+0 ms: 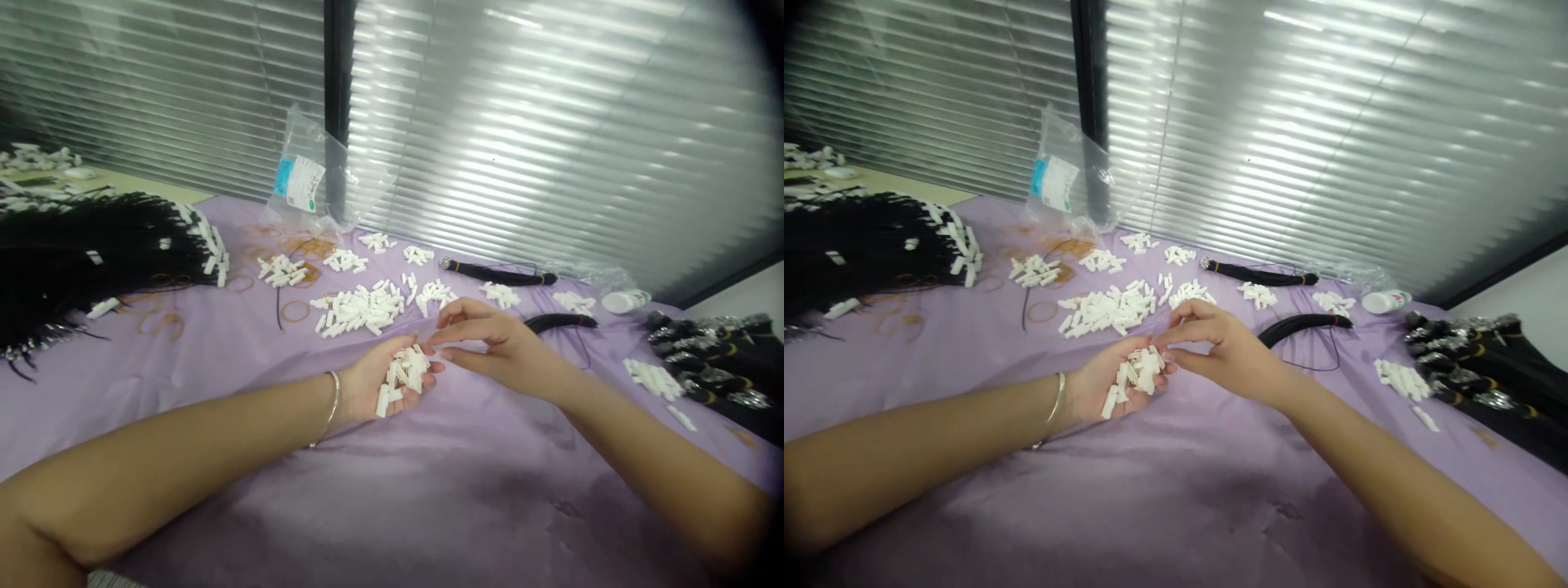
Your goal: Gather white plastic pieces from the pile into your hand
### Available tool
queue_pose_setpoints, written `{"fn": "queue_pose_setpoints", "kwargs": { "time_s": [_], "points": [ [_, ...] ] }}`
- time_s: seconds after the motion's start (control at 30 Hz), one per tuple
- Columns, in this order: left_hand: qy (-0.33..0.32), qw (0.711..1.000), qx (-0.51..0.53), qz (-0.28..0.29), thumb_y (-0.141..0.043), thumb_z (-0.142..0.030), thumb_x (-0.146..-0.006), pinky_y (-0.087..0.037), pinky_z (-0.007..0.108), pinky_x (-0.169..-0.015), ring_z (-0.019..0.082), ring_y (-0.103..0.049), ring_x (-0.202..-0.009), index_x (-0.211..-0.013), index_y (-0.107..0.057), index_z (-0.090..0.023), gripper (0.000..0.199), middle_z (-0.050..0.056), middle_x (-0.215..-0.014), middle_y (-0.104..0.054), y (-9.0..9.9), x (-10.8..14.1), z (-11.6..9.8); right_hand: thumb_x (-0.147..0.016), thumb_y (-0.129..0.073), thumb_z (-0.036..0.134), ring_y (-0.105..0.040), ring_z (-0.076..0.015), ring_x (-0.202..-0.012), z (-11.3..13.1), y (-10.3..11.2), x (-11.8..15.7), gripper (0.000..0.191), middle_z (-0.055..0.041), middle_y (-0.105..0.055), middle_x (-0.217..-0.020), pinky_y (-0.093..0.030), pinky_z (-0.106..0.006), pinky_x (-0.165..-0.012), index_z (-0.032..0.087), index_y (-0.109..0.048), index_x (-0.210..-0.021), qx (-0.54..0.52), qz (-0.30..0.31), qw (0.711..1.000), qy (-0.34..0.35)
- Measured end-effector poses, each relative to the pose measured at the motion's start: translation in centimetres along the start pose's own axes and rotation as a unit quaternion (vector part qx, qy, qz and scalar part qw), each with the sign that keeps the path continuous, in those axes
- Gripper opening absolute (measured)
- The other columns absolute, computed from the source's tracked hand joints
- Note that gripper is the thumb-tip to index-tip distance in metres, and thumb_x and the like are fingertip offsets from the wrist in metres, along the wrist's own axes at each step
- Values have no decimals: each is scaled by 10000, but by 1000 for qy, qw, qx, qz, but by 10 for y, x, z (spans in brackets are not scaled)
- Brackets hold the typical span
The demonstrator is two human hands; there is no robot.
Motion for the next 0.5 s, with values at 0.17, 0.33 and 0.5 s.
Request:
{"fn": "queue_pose_setpoints", "kwargs": {
  "time_s": [0.17,0.33,0.5],
  "points": [
    [34,999,-2,-9,-533,-201,-793,-209,87,-281,53,-459,-450,-702,-489,-143,117,9,-678,-513,-3,3,4,-851,-532,205,-541,-101,-767,-12,-4,32,146,-46,-545,-975,-470,-233,-657,223,-643,-944,50,-65,996,-42],
    [33,999,-1,-30,-492,-207,-821,-191,75,-268,50,-424,-438,-693,-485,-138,146,13,-658,-489,-3,5,1,-841,-488,105,-534,-131,-854,-13,-48,67,156,-79,-564,-905,-473,-254,-756,149,-591,-949,110,-46,989,83],
    [40,998,-17,-50,-391,-210,-882,-199,79,-243,50,-404,-395,-687,-472,-139,222,3,-611,-450,-4,8,-1,-846,-480,168,-521,-138,-842,-12,-65,66,132,-85,-590,-870,-460,-265,-789,129,-606,-848,149,7,977,154]
  ]
}}
Point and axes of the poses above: each hand's wrist, its own x-axis away from the middle knuckle, its own y-axis out of the back of the hand, z = x × y, the point moved 4 cm from there along -x, towards the middle knuckle
